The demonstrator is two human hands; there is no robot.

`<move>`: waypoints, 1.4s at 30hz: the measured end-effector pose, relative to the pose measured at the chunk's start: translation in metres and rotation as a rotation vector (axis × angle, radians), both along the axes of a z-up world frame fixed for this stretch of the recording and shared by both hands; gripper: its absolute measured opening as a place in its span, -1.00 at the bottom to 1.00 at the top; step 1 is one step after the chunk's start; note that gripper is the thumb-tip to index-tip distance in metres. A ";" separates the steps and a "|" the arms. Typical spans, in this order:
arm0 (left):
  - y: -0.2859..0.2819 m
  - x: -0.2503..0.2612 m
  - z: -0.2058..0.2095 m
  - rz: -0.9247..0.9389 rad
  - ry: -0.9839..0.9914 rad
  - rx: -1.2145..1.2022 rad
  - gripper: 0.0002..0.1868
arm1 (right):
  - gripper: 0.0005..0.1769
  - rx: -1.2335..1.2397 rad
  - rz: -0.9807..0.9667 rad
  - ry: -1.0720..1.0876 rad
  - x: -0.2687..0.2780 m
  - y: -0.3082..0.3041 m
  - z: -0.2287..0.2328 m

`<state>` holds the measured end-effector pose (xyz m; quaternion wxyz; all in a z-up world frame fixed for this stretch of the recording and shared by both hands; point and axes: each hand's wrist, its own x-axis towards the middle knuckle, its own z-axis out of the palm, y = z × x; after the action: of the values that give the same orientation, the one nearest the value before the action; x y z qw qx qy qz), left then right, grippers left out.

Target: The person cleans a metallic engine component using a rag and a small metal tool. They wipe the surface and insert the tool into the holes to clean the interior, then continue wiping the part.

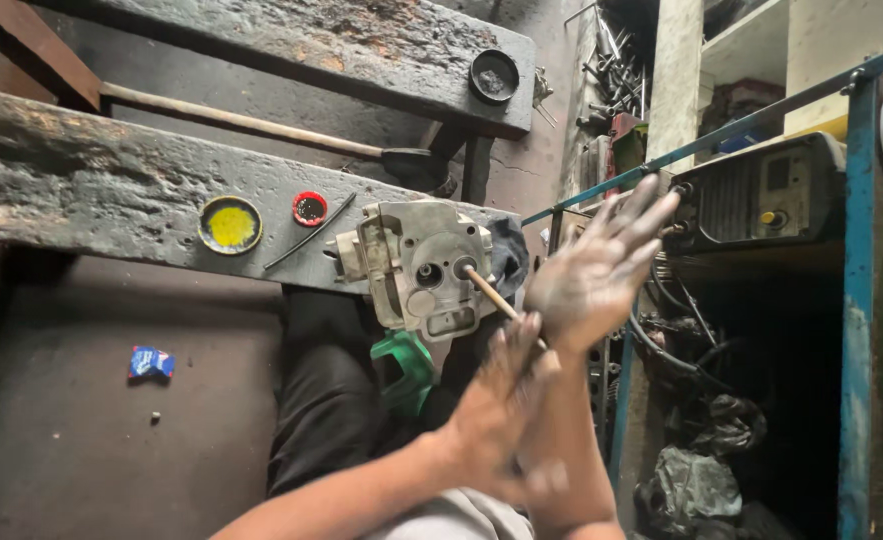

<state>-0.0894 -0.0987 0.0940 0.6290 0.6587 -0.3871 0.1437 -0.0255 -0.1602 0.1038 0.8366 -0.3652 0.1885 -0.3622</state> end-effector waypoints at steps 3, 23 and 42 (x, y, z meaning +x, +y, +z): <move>-0.011 -0.001 0.006 0.004 0.012 0.026 0.04 | -0.25 -0.176 0.060 0.044 -0.001 -0.008 -0.001; 0.084 -0.021 -0.054 0.582 0.360 0.236 -0.71 | -0.48 -0.762 0.206 -0.206 -0.023 -0.057 0.007; 0.177 0.139 -0.120 0.746 0.308 1.047 -0.36 | -0.44 -1.397 0.266 -0.023 -0.062 -0.053 0.010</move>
<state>0.0496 0.0785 -0.0257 0.1817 0.9805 -0.0570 0.0489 -0.0870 -0.2134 0.1142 0.4457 -0.8324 -0.1426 -0.2970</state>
